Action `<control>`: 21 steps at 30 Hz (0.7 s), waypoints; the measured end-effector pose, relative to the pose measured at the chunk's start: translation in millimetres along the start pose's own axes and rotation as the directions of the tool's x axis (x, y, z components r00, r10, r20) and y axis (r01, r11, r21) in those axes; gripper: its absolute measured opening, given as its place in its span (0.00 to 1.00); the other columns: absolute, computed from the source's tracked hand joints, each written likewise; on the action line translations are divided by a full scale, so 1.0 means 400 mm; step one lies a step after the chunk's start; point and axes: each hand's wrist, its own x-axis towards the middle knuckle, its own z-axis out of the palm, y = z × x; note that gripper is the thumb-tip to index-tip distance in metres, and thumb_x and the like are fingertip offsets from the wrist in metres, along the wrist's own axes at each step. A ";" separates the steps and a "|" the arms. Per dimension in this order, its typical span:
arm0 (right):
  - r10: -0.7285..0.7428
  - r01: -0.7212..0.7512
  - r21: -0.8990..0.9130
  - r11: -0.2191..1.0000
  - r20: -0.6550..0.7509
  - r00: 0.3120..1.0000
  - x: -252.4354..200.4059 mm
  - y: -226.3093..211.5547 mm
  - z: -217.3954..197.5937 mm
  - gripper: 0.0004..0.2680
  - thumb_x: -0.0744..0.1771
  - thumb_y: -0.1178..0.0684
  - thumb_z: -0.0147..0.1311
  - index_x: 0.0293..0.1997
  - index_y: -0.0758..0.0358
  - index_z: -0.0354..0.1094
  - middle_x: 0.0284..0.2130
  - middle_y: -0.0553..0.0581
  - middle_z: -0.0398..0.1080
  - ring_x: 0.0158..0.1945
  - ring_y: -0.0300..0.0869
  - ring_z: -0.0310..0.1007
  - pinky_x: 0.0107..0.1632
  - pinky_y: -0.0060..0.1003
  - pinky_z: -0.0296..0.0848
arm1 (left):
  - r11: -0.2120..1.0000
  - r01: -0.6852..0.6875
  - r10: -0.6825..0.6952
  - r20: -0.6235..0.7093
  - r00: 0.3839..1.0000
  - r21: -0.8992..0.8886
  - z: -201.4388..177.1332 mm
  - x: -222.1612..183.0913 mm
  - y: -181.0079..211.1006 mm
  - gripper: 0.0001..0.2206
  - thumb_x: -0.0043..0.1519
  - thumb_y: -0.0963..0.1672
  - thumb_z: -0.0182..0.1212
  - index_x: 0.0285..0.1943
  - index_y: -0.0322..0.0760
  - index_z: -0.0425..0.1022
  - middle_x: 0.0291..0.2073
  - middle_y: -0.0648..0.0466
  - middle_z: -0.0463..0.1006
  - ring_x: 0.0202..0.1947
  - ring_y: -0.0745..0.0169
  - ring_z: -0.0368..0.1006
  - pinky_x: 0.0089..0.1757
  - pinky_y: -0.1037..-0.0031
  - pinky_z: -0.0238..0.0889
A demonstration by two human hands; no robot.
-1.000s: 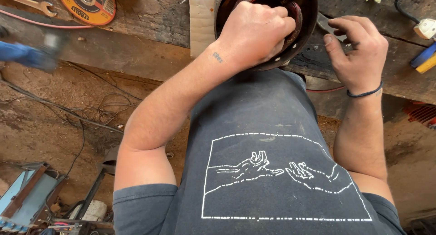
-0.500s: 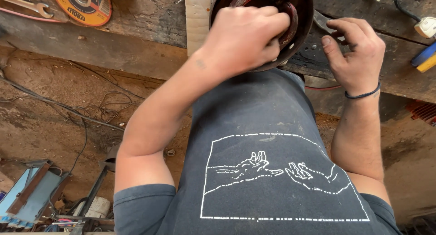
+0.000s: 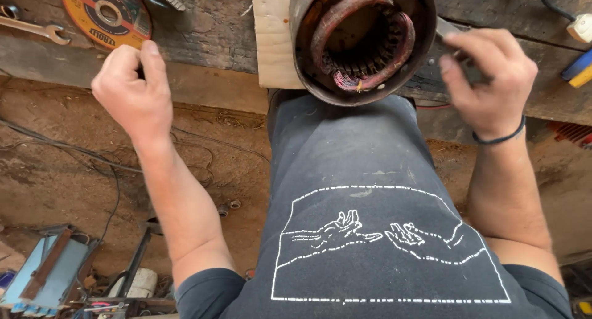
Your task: Repairing and inspecting the copper windings of an electric motor stator using a screwdriver and knife.
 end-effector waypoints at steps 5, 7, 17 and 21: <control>-0.147 0.150 -0.032 0.988 0.068 0.987 0.062 -0.059 0.017 0.02 0.72 0.65 0.69 0.48 0.69 0.81 0.41 0.67 0.74 0.40 0.51 0.73 0.45 0.43 0.74 | 0.984 -0.057 0.062 0.030 0.998 -0.167 -0.006 0.042 0.132 0.06 0.71 0.39 0.62 0.55 0.31 0.73 0.46 0.44 0.77 0.40 0.55 0.77 0.38 0.70 0.74; -0.152 0.159 -0.083 0.984 0.090 0.984 0.077 -0.069 0.030 0.01 0.71 0.62 0.68 0.46 0.66 0.80 0.41 0.65 0.74 0.39 0.50 0.73 0.44 0.42 0.74 | 0.975 -0.126 0.129 0.004 0.992 -0.181 -0.003 0.062 0.151 0.05 0.72 0.40 0.59 0.49 0.29 0.78 0.41 0.44 0.81 0.40 0.54 0.76 0.38 0.67 0.71; -0.088 0.108 -0.158 0.981 0.126 0.988 0.055 -0.085 0.058 0.03 0.70 0.60 0.66 0.45 0.60 0.76 0.41 0.58 0.75 0.38 0.48 0.74 0.41 0.40 0.71 | 0.886 -0.343 0.388 0.092 0.917 -0.311 0.007 0.075 0.281 0.04 0.71 0.39 0.61 0.45 0.32 0.79 0.37 0.49 0.82 0.35 0.54 0.77 0.37 0.67 0.67; -0.123 0.145 -0.170 0.975 0.133 0.983 0.053 -0.073 0.062 0.04 0.70 0.59 0.65 0.48 0.60 0.75 0.42 0.57 0.75 0.38 0.48 0.74 0.40 0.40 0.71 | 0.853 -0.408 0.463 0.111 0.880 -0.325 0.021 0.065 0.317 0.03 0.71 0.39 0.60 0.43 0.36 0.77 0.35 0.54 0.80 0.34 0.56 0.75 0.37 0.68 0.63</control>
